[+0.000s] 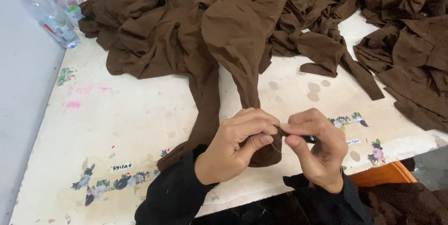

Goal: Trimming excess threads from brown garments using thread snips on a work table.

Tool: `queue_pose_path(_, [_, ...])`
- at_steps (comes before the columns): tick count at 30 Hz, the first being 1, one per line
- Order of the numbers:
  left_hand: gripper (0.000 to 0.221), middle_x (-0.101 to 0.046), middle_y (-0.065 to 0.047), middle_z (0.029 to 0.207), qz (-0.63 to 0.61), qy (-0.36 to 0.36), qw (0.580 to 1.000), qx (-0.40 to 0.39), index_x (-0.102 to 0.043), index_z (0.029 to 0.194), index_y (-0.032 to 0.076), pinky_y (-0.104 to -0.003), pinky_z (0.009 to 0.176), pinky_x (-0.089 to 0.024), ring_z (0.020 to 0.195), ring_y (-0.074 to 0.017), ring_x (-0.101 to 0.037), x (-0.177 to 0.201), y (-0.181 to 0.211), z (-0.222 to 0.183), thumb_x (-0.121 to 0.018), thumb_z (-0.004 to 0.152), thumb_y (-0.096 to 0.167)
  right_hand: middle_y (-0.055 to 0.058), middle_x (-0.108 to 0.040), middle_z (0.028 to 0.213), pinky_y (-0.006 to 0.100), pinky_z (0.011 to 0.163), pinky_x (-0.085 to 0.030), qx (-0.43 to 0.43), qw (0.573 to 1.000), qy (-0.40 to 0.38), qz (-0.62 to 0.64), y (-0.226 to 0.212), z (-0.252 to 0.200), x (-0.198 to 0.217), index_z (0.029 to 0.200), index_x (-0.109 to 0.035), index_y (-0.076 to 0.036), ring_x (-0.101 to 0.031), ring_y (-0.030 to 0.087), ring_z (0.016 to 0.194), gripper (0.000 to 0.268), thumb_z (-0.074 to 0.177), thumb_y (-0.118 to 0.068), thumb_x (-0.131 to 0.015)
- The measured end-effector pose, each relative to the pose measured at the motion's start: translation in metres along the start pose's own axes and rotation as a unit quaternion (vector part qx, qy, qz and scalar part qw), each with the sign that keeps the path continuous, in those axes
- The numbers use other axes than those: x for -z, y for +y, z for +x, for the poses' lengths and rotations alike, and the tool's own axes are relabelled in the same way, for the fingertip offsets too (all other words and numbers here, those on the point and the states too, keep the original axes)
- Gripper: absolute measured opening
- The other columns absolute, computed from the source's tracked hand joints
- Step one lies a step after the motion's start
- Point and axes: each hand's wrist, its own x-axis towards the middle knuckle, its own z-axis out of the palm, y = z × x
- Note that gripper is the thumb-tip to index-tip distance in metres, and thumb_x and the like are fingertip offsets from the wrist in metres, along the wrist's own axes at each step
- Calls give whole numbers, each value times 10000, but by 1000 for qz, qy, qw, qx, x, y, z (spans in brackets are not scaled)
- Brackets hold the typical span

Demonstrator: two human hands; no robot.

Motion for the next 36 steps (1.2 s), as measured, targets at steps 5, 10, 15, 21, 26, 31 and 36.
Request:
queue_pose_path(5, [152, -572, -94, 895, -19, -2, 1000, 21, -519, 831, 16, -290, 784, -420, 823, -200, -533, 5, 8, 5, -422, 884, 122, 92, -503, 697, 197, 445, -384, 40, 994, 82, 58, 12, -5, -2, 861, -470, -48, -458, 128, 535, 31, 860, -77, -458])
queue_pose_path(10, [165, -526, -71, 1084, -83, 54, 994, 54, -463, 720, 110, -278, 828, -383, 899, -135, -510, 4, 12, 9, -464, 859, 200, 50, -498, 636, 208, 453, -362, 130, 976, 63, -162, 8, -12, -12, 783, -610, -71, -443, 102, 494, 24, 763, -85, -614])
queue_pose_path(15, [108, -461, -80, 1067, -148, 107, 980, 76, -497, 735, 117, -265, 824, -424, 921, -140, -493, 5, -5, 8, -503, 833, 163, -35, -395, 523, 233, 375, -222, 139, 984, 22, 110, 10, -10, 1, 591, -415, -127, -307, 71, 413, 128, 709, -107, -372])
queue_pose_path(21, [119, -571, -86, 892, -166, 127, 974, 88, -481, 693, 87, -240, 697, -396, 789, -136, -513, 0, -6, 4, -513, 804, 114, 67, -435, 810, 205, 517, -316, -37, 999, -14, -23, -7, -7, 9, 976, -427, -71, -403, 107, 618, 262, 776, -215, -516])
queue_pose_path(26, [138, -564, -87, 907, -152, 105, 980, 76, -434, 678, 103, -262, 757, -388, 826, -145, -510, 2, -2, 3, -500, 798, 88, 134, -538, 829, 272, 643, -397, -69, 992, -25, -100, -23, 10, 6, 891, -550, 4, -519, 218, 759, 203, 744, -128, -595])
queue_pose_path(31, [138, -572, -76, 900, -140, 71, 984, 83, -440, 675, 103, -265, 749, -413, 825, -148, -533, 1, -3, 3, -503, 798, 106, 115, -525, 755, 256, 574, -398, -26, 993, -16, -115, -21, 16, 3, 847, -557, 6, -512, 204, 695, 162, 745, -106, -615])
queue_pose_path(36, [145, -568, -82, 901, -148, 81, 981, 92, -424, 672, 107, -267, 754, -400, 826, -145, -523, 1, -6, 4, -494, 799, 107, 140, -537, 770, 259, 613, -411, -19, 991, 3, -136, -17, 14, 0, 854, -581, 7, -523, 209, 684, 186, 711, -80, -662])
